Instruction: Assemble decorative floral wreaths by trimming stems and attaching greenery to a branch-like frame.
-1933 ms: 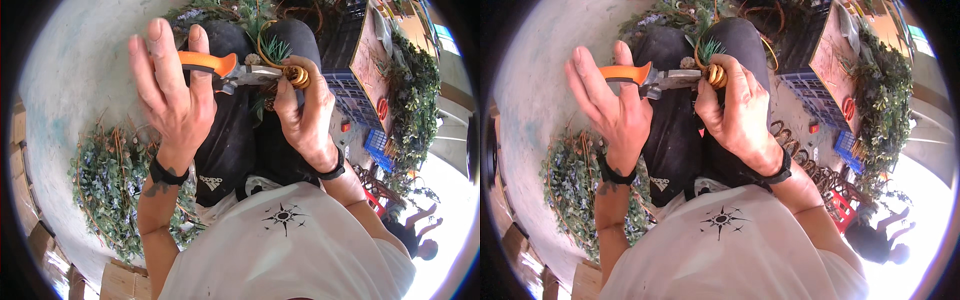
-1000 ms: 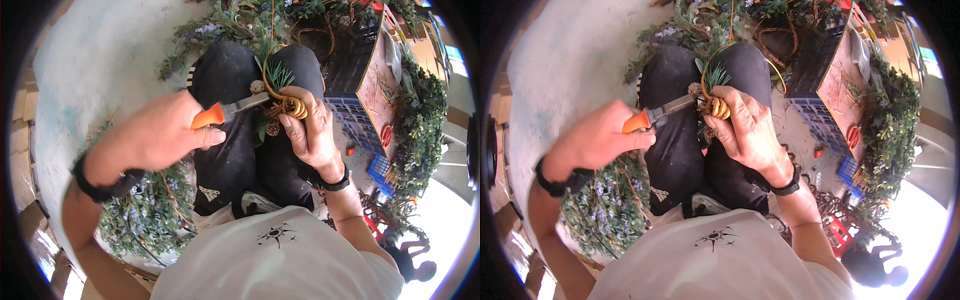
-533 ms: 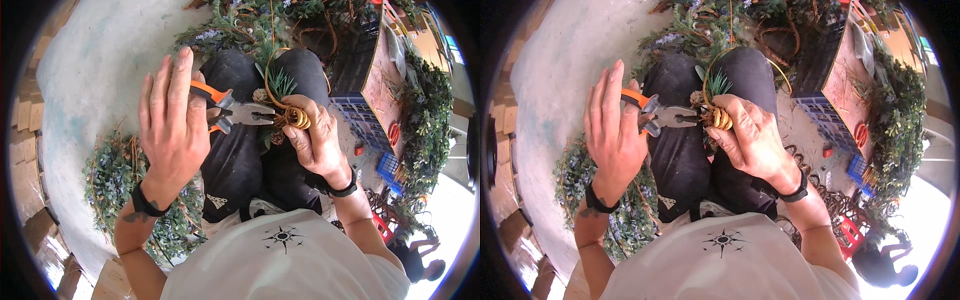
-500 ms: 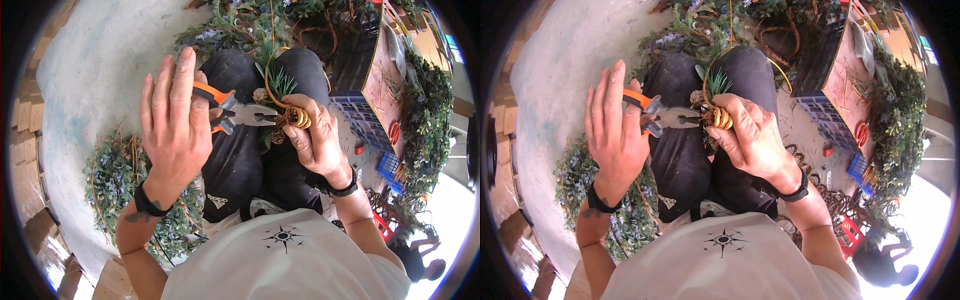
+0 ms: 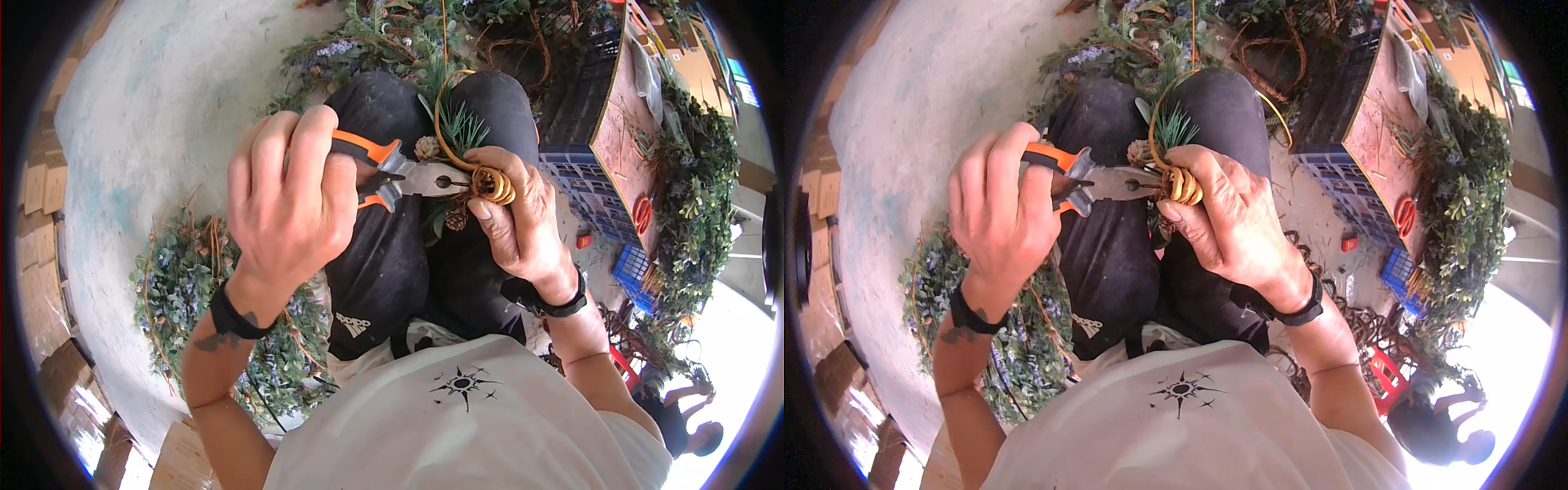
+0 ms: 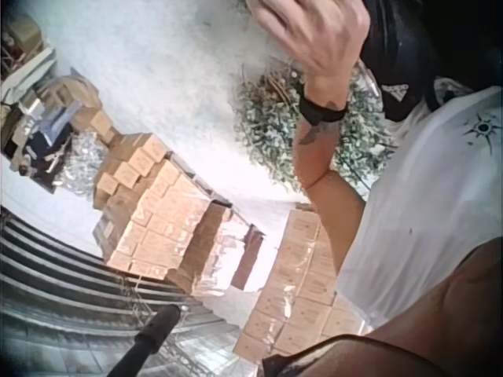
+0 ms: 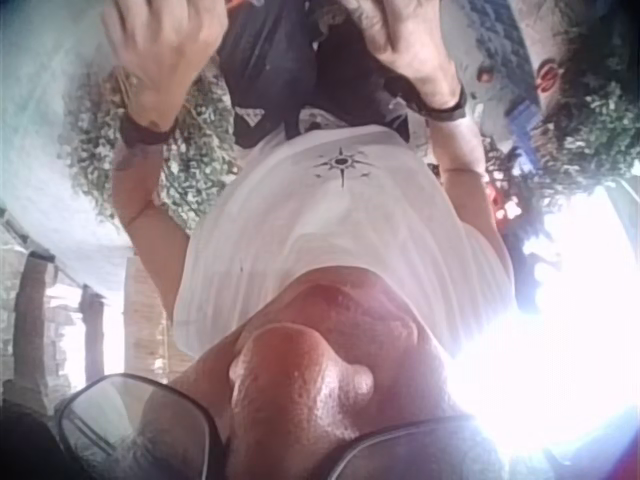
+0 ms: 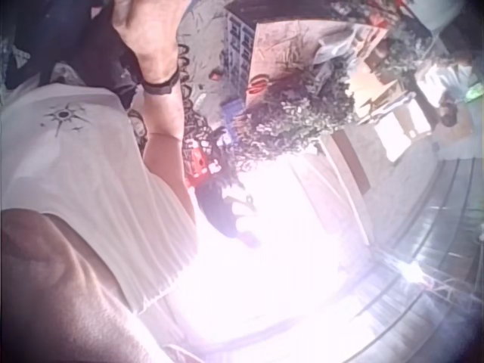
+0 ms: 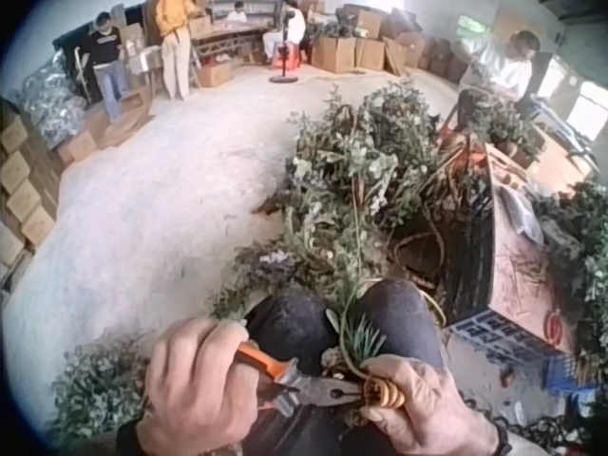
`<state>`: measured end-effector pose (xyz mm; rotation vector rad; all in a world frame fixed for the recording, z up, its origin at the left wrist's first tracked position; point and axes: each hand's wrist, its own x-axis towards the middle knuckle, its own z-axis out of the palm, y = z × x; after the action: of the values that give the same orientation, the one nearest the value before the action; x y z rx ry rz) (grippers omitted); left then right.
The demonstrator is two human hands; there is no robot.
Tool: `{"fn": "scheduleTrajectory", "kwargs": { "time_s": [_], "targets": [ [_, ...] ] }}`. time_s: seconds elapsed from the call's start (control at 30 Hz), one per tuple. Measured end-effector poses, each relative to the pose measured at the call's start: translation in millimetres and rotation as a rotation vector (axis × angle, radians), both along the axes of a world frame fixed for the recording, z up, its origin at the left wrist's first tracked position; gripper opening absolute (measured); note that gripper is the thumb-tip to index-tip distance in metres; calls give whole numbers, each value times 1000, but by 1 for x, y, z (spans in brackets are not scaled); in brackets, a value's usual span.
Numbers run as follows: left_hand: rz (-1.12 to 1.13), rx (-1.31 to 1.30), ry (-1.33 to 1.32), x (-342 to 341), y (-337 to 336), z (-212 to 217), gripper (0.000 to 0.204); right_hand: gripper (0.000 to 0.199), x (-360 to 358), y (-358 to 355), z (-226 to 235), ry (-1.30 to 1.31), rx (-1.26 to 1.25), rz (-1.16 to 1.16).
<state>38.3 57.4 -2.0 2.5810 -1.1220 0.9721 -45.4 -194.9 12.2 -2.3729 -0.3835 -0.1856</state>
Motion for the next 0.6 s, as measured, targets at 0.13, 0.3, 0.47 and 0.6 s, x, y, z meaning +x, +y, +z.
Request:
{"fn": "scheduleTrajectory", "kwargs": {
  "time_s": [0.13, 0.3, 0.47, 0.6],
  "targets": [
    [-99, 51, 37, 14, 9, 23, 18, 41, 3, 0, -3, -48, -9, 17],
    [-198, 395, 1901, 56, 4, 83, 34, 42, 1, -5, 0, -48, -41, 48],
    [-132, 321, 1456, 41, 22, 52, 25, 42, 7, -3, -3, -38, -28, 28],
    [-125, 73, 780, 1, 22, 28, 28, 42, 3, -5, 0, -29, 12, 35]
  ]
}}
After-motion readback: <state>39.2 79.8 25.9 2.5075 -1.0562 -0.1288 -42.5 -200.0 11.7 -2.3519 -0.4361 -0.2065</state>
